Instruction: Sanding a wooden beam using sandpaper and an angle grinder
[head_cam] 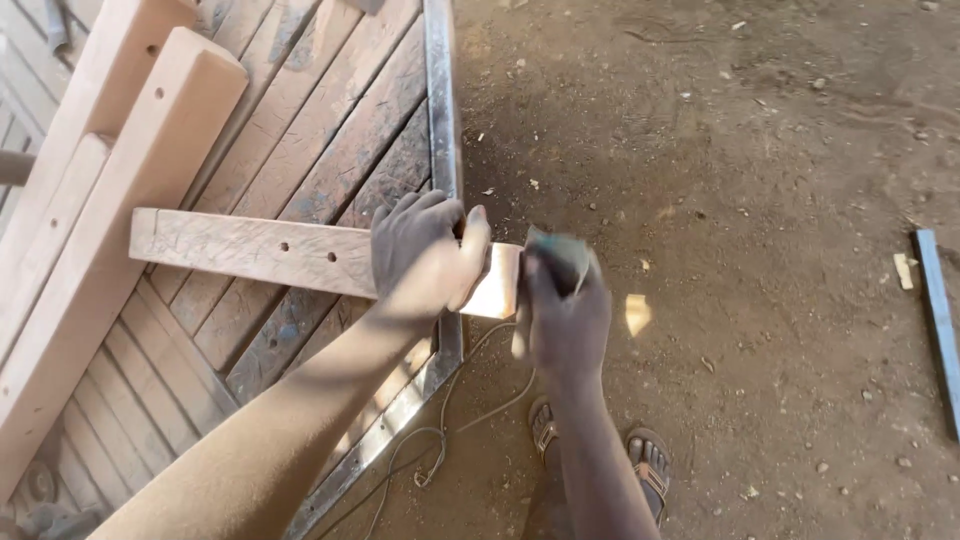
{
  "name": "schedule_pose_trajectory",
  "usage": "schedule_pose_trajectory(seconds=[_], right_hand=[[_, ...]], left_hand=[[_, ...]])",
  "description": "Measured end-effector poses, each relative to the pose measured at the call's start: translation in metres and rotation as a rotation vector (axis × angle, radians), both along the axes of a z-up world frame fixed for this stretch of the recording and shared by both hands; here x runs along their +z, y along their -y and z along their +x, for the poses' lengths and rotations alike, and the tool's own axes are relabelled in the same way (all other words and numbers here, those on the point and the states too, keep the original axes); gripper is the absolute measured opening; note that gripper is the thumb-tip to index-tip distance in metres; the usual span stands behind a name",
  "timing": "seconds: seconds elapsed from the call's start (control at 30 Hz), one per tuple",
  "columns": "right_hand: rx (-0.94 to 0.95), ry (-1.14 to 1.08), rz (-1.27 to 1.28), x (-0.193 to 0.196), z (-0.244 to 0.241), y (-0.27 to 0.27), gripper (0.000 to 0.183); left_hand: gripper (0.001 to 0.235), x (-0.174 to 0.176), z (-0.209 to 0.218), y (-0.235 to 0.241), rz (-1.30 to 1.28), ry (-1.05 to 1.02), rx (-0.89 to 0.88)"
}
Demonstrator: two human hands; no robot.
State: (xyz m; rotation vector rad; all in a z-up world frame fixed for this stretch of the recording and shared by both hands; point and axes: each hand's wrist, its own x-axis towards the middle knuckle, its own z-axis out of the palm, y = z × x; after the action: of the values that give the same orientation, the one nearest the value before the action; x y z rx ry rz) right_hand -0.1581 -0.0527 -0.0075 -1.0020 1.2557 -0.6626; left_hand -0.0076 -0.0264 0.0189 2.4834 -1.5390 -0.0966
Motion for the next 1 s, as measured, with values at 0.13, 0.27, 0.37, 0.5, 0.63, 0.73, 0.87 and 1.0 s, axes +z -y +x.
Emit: schedule_pose_trajectory(seconds=[0.13,0.27,0.37,0.5,0.63,0.73,0.87,1.0], right_hand=[[0.025,-0.098,-0.012,0.038,-0.002,-0.001,0.015],[0.105,-0.046,0.317,-0.005,-0.006,-0.014,0.015],[0.079,-0.184,-0.054,-0.001,-0.002,-0.007,0.025],[0.105,-0.211,0.224,0.051,-0.011,-0.008,0.021],[-0.014,0.033,0.194,0.027,-0.013,-0.029,0.009],[-0.048,-0.044,0.231,0.025,-0.018,-0.026,0.026],[0.019,0.125,0.407,-0.003,-0.045,-0.023,0.040],[-0.019,-0.030,0.276,-0.027,-0.094,-0.036,0.031]], left_hand=[[0.042,0.001,0.001,-0.008,-0.111,0.012,-0.040],[0.038,0.014,-0.002,0.003,0.029,-0.069,0.148],[0.037,0.013,-0.012,-0.009,-0.002,-0.127,0.069],[0.032,0.010,-0.010,0.003,-0.043,-0.076,0.069],[0.030,0.006,-0.005,-0.002,-0.046,-0.046,0.096],[0.032,0.007,-0.008,-0.003,-0.036,-0.060,0.107],[0.036,0.010,-0.011,-0.006,-0.098,-0.077,0.170],[0.042,0.003,-0.015,-0.022,-0.238,-0.003,0.032]])
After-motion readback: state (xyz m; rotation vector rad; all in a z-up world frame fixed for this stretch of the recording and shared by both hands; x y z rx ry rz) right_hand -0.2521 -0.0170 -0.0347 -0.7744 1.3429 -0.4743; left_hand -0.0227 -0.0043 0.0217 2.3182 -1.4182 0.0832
